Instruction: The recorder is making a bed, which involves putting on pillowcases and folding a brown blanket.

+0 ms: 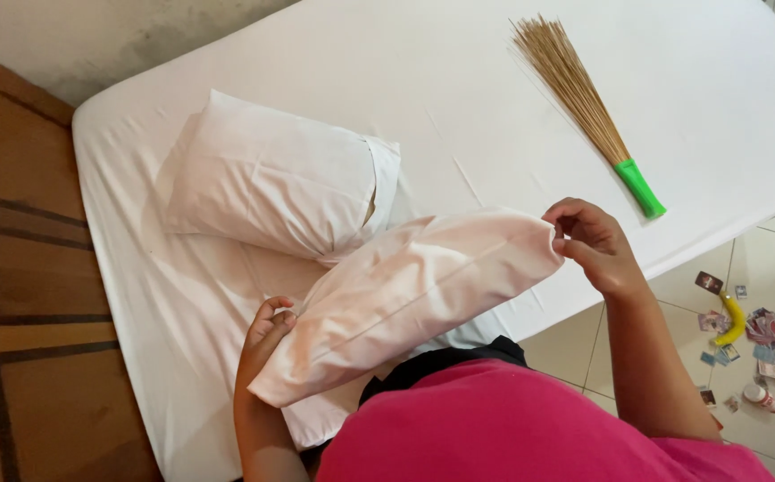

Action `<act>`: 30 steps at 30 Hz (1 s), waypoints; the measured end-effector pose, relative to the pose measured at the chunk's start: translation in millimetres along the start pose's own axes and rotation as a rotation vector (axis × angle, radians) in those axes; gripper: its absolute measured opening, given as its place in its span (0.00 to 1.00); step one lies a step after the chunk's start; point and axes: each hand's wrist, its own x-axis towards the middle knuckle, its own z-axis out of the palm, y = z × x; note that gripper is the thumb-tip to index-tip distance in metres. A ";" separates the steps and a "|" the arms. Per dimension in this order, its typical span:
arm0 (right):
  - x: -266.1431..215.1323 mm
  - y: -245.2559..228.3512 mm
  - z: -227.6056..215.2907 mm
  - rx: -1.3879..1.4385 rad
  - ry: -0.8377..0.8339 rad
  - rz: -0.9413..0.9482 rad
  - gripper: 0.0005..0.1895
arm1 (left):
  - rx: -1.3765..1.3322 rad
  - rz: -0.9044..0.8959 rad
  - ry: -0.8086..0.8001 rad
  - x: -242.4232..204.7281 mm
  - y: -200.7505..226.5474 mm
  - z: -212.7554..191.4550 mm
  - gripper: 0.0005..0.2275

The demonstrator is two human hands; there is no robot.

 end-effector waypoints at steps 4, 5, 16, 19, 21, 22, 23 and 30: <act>3.5 2.6 4.2 -0.113 0.013 0.118 0.11 | -0.019 0.028 -0.025 2.3 -9.1 -9.3 0.10; 4.4 5.8 -1.8 -0.112 0.008 0.120 0.11 | -0.020 0.029 -0.020 6.3 -13.1 -11.6 0.10; 14.8 129.4 -171.6 0.582 0.181 -0.004 0.12 | 0.143 0.590 0.274 -67.9 27.4 20.4 0.09; 26.8 153.0 -159.4 0.307 0.110 0.035 0.11 | 0.469 0.699 0.145 -89.0 48.6 36.6 0.10; 17.2 153.2 -158.9 0.083 0.095 0.030 0.12 | 0.494 0.695 0.218 -87.4 46.9 43.1 0.10; 10.1 151.8 -160.7 -0.144 0.106 0.017 0.12 | 0.522 0.683 0.265 -83.6 47.5 47.1 0.11; 16.7 150.8 -161.1 -0.144 0.096 0.012 0.12 | 0.519 0.690 0.273 -82.9 48.2 51.3 0.11; 33.8 147.8 -166.0 -1.198 0.202 -0.067 0.19 | 0.665 0.714 0.303 -80.8 70.3 78.9 0.14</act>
